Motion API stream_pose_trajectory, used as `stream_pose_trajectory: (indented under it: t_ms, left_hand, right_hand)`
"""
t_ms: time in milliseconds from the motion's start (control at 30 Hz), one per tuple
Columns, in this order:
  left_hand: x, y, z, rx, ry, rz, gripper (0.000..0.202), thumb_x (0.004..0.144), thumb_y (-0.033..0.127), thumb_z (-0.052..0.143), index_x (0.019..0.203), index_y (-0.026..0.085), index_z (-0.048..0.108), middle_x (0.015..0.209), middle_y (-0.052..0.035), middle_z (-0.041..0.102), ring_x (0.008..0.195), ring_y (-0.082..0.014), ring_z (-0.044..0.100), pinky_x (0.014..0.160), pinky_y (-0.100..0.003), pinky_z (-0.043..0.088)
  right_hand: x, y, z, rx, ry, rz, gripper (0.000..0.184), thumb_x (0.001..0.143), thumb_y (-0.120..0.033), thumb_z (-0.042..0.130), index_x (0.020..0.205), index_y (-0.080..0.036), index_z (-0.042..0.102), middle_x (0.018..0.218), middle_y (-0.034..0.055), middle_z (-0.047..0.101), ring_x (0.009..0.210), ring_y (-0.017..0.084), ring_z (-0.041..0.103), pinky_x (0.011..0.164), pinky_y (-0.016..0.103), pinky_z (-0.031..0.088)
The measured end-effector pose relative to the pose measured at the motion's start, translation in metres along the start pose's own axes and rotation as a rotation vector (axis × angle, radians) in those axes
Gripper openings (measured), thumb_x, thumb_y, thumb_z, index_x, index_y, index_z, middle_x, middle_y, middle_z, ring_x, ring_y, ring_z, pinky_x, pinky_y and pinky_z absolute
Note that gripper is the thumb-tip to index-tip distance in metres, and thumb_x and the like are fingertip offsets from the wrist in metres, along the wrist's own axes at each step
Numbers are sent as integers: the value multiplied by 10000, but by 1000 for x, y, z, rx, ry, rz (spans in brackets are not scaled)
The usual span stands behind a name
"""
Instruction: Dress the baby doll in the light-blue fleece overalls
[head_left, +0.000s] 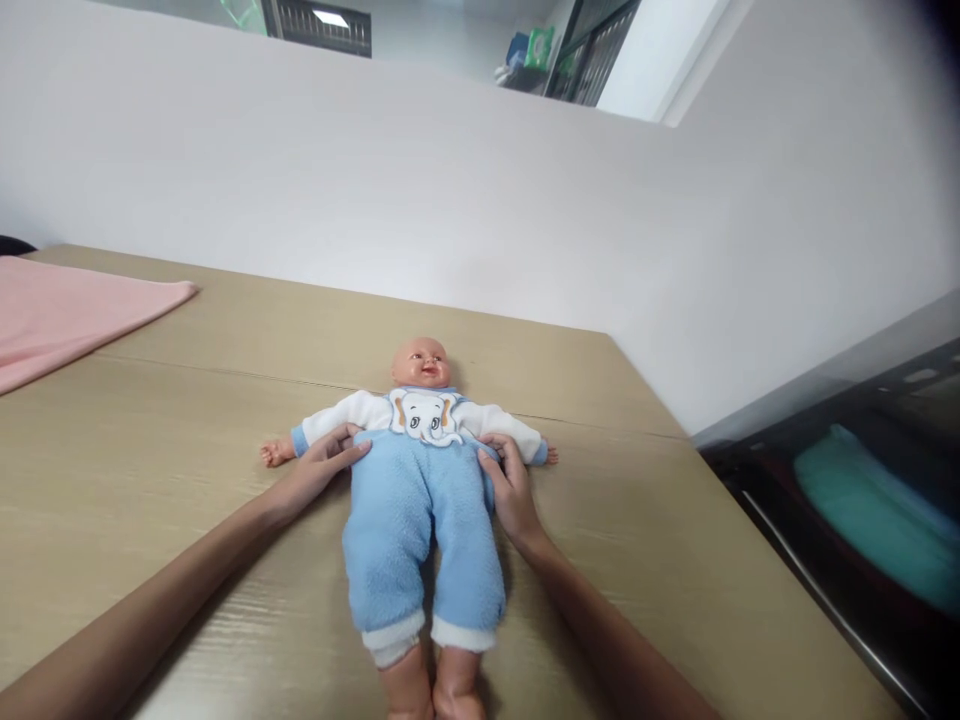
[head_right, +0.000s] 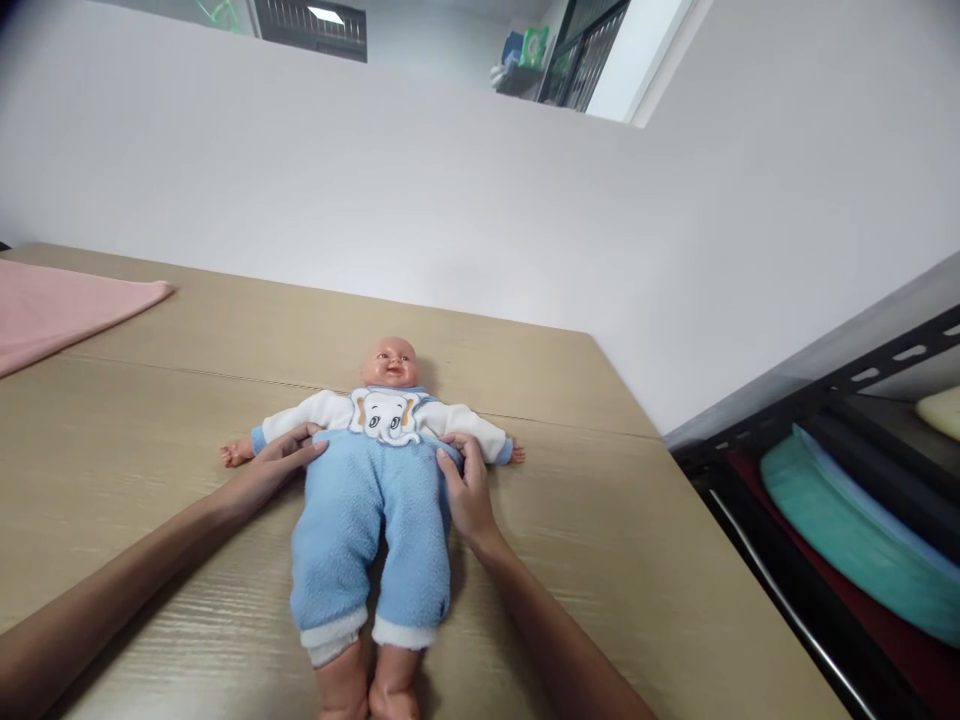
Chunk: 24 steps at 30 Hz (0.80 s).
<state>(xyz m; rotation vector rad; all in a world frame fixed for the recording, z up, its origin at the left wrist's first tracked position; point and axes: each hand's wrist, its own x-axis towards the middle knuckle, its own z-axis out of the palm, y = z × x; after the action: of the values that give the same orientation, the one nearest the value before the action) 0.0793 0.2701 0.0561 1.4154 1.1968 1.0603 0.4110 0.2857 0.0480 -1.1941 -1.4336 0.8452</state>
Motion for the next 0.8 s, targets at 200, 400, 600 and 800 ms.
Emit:
stream_pose_trajectory:
  t_ms: [200, 400, 600, 800]
  left_hand:
    - [-4, -4, -1, 151, 75, 75, 371, 1070, 591, 683, 1181, 239, 646, 1107, -35, 687, 951, -232, 640, 870, -368, 521]
    - [-14, 22, 3, 598, 285, 361, 214, 1123, 435, 610, 1202, 239, 639, 1208, -100, 722, 1141, -309, 654, 1014, -475, 516]
    - [19, 72, 46, 718, 54, 614, 218, 1121, 375, 646, 1298, 250, 621, 1397, -121, 685, 1322, -343, 615, 1156, -530, 497]
    - [86, 85, 109, 823, -200, 595, 621, 902, 459, 917, 1382, 200, 619, 1438, -185, 703, 1366, -409, 636, 1193, -556, 506]
  right_hand:
    - [-1, -1, -10, -162, 63, -86, 236, 1028, -447, 700, 1177, -268, 669, 1137, 95, 712, 1036, 315, 659, 971, 478, 542]
    - [9, 8, -73, -657, 175, -377, 332, 1036, -388, 672, 1332, -240, 645, 1276, 167, 722, 1172, 383, 648, 1065, 585, 534]
    - [27, 29, -121, -641, -130, -370, 439, 955, -405, 749, 1358, -235, 703, 1337, 157, 801, 1239, 391, 741, 1072, 571, 589]
    - [51, -28, -104, -507, -29, -460, 335, 838, -322, 839, 1155, -252, 753, 1089, 85, 790, 994, 321, 765, 907, 458, 635]
